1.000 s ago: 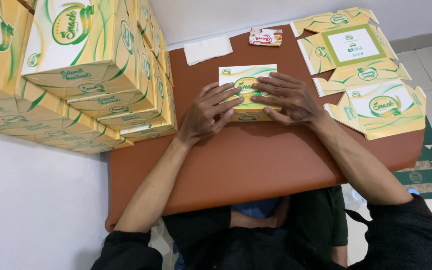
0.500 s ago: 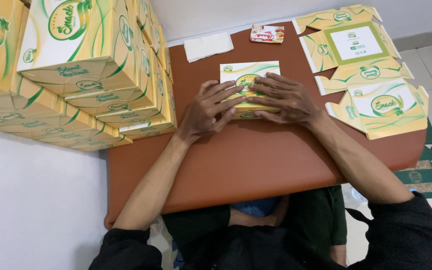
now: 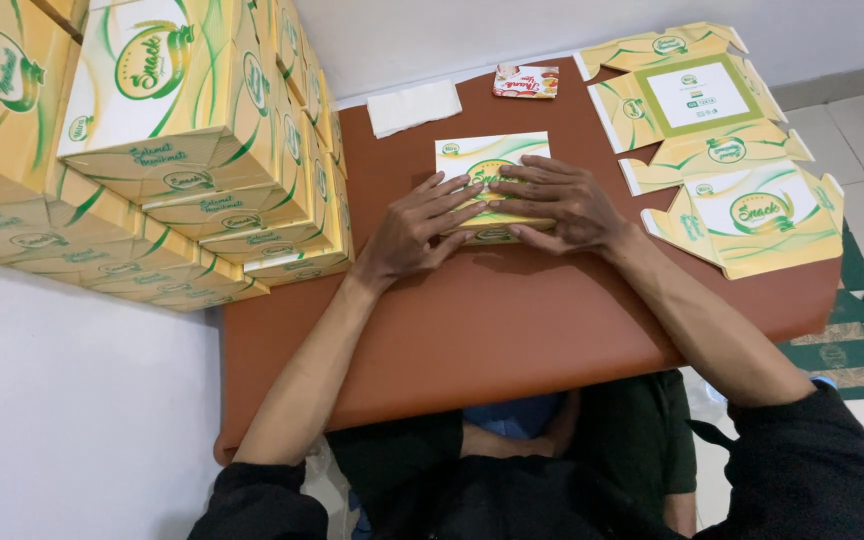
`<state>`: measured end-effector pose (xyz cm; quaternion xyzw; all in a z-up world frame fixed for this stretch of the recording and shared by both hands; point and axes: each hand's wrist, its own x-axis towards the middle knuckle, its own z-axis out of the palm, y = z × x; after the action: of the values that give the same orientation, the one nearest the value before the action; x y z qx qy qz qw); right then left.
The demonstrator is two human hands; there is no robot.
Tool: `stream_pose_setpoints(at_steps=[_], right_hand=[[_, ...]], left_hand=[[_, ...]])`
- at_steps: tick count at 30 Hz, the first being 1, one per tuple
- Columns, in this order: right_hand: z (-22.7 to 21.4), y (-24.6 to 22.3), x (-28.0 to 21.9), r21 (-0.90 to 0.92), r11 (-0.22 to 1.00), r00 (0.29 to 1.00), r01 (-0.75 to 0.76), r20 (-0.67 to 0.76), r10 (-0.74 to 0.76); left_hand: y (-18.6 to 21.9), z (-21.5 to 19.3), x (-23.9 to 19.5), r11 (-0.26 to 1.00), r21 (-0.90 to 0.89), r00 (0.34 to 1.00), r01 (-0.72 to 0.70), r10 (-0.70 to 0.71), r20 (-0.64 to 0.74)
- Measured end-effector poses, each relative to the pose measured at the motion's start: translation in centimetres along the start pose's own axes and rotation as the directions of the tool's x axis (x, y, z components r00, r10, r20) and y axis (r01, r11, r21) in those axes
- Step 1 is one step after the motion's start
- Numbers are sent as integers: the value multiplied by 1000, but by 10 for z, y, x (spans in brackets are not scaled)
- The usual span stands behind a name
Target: Folding flat cardboard templates into finished snack boxes and stacking them.
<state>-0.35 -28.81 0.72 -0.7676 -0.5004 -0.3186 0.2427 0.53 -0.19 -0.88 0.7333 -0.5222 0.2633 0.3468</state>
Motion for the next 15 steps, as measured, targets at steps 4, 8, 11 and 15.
stream_pose_setpoints(at_steps=[4, 8, 11, 15], right_hand=[[-3, -3, 1, 99, 995, 1000, -30, -4, 30], [-3, -2, 4, 107, 994, 999, 19, -41, -15], [1, 19, -10, 18, 997, 986, 80, -145, -77], [-9, 49, -25, -171, 984, 964, 41, -253, -84]], left_hand=[[5, -4, 5, 999, 35, 1000, -3, 2, 21], [7, -8, 7, 998, 51, 998, 21, -24, 61], [10, -8, 10, 996, 83, 996, 41, -48, 79], [20, 1, 11, 985, 156, 990, 80, -96, 100]])
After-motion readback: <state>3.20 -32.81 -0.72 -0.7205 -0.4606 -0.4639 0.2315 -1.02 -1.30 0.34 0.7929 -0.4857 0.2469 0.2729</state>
